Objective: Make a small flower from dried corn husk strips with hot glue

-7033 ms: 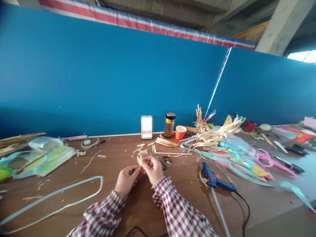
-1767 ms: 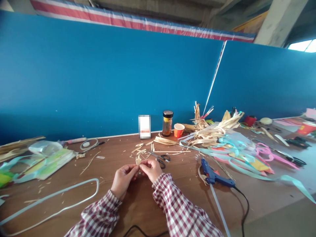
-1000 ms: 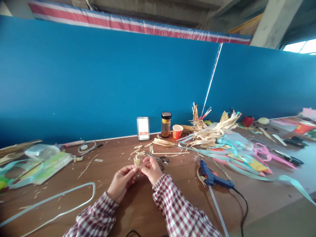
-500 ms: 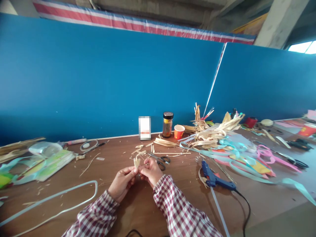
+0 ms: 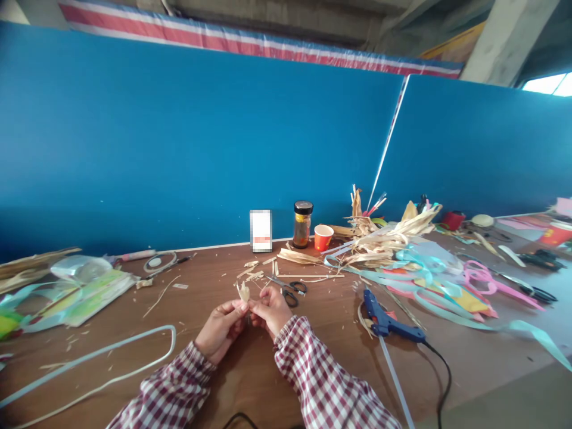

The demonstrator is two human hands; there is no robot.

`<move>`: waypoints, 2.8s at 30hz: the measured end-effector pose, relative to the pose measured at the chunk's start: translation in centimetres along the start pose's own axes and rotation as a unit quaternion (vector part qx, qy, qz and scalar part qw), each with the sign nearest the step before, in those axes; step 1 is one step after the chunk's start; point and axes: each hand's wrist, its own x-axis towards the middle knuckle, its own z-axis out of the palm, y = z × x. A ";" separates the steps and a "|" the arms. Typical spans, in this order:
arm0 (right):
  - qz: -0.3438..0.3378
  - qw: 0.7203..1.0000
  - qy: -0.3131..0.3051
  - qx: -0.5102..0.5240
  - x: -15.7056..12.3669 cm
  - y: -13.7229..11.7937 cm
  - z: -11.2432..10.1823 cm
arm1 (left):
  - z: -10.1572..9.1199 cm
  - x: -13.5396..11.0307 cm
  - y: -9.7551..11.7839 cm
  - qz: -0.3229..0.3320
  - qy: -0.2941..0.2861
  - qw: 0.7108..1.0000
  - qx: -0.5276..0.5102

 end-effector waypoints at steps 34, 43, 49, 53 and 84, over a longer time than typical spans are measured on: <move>-0.080 0.986 0.058 -0.136 0.4 0.0 0.5 | 0.2 0.2 -0.2 0.094 0.094 0.984 0.121; -0.103 0.977 0.063 -0.173 0.3 0.3 0.6 | -0.1 0.2 -1.2 0.124 0.144 0.960 0.204; -0.101 0.976 0.077 -0.178 0.3 0.5 0.8 | -0.1 0.3 -1.3 0.124 0.150 0.960 0.202; -0.082 0.980 0.072 -0.164 0.2 0.1 1.0 | 0.3 0.0 -0.8 0.104 0.152 0.964 0.190; -0.170 0.951 0.050 -0.254 -0.1 -0.5 0.3 | -0.6 0.3 1.3 0.090 0.108 0.987 0.083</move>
